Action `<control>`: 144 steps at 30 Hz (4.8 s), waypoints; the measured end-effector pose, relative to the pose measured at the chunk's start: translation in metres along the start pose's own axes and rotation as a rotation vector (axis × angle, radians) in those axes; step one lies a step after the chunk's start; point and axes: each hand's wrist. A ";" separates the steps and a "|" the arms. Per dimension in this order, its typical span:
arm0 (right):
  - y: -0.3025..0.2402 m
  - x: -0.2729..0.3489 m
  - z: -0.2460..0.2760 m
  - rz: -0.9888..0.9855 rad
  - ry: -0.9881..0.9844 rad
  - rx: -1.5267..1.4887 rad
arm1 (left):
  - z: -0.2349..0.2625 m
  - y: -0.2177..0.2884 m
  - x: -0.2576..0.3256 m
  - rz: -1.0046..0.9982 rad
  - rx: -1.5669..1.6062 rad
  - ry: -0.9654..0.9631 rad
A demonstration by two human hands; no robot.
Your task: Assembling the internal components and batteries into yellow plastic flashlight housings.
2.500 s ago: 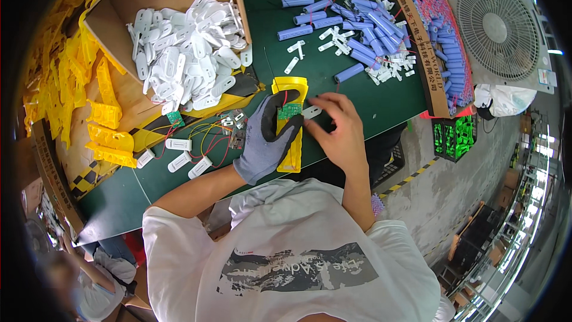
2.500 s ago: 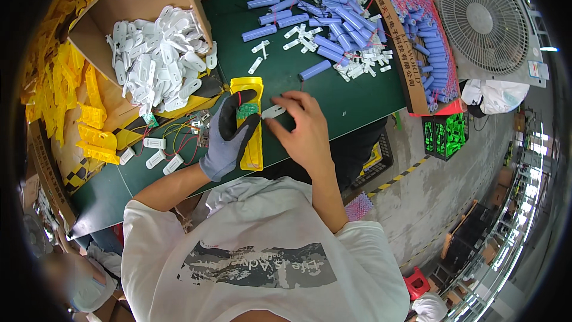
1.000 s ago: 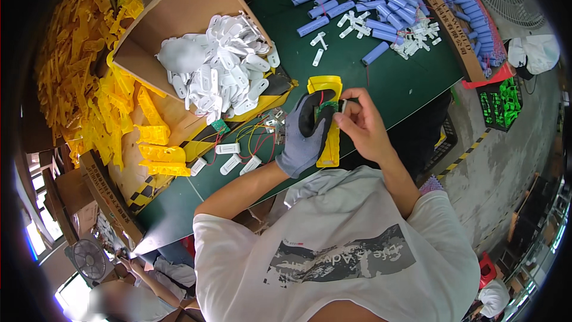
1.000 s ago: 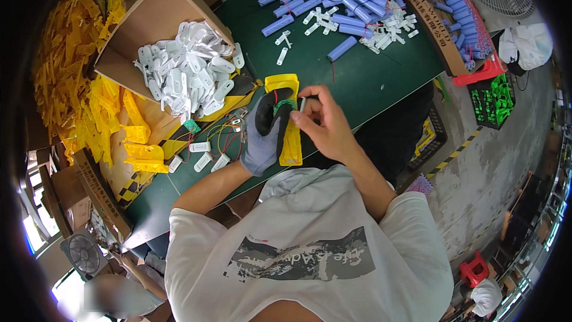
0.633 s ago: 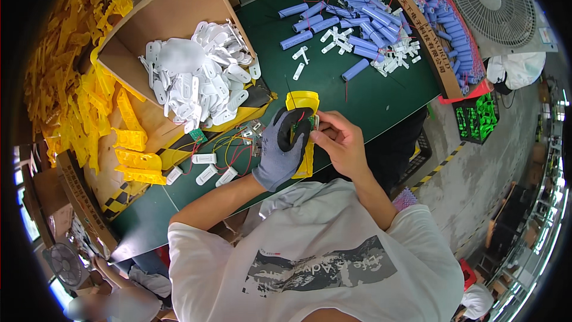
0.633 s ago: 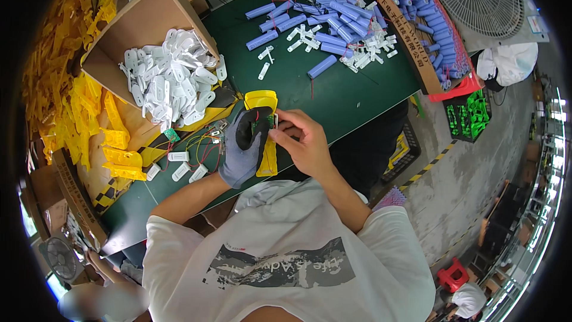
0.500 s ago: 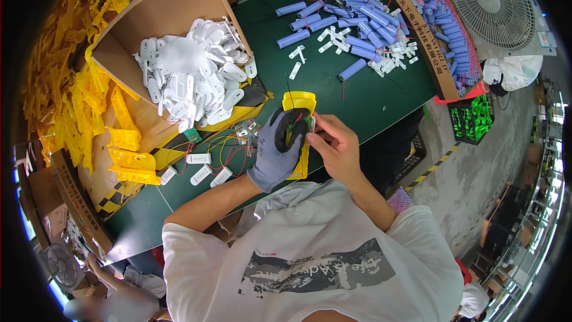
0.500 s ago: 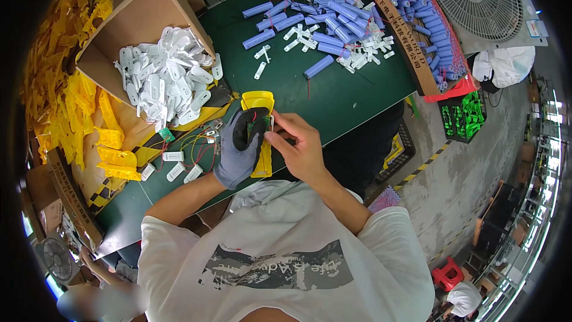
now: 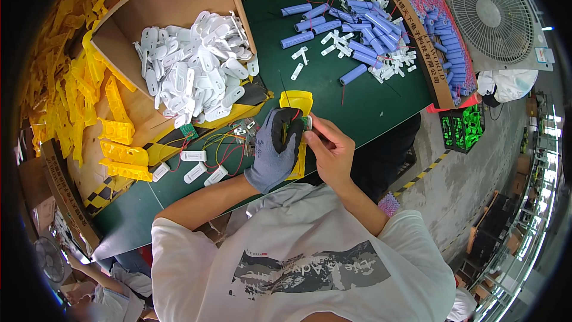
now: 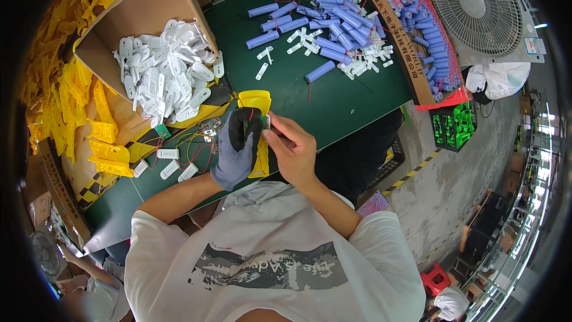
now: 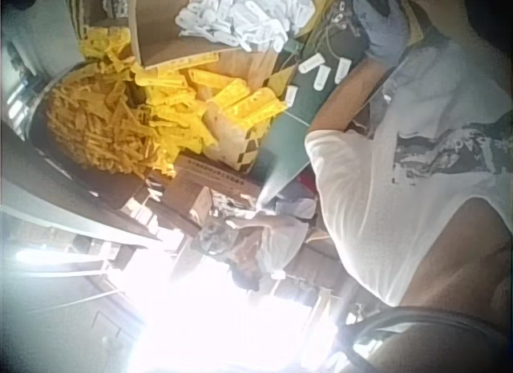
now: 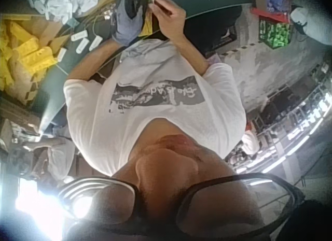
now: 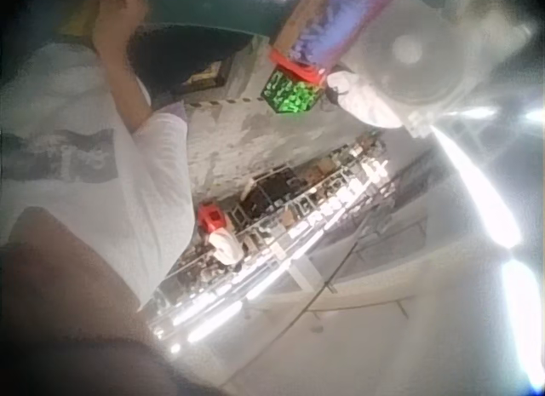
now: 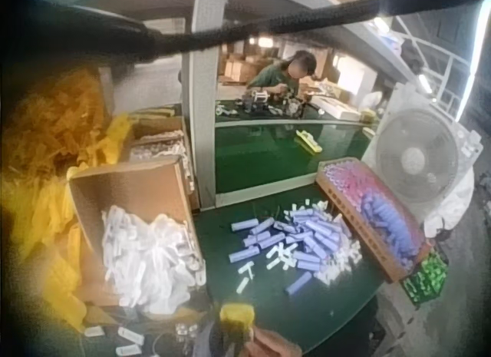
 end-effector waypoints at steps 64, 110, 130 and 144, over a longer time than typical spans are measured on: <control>-0.001 -0.003 -0.002 0.147 -0.073 0.300 | 0.006 0.003 -0.001 0.045 0.053 -0.051; -0.019 -0.039 0.037 -0.026 -0.292 -0.231 | 0.011 0.049 -0.031 -0.071 0.201 0.230; -0.022 -0.042 0.071 0.190 -0.370 0.465 | 0.018 0.075 -0.038 -0.486 -1.124 -0.416; -0.013 -0.045 0.073 0.196 -0.366 0.574 | 0.040 0.046 -0.041 -0.479 -0.843 -0.335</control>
Point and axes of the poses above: each hand's wrist, its own x-axis away from the middle knuckle, its own z-axis out of the back of the hand, y = z × x, and after that the axes turned 11 degrees about -x, right-handed
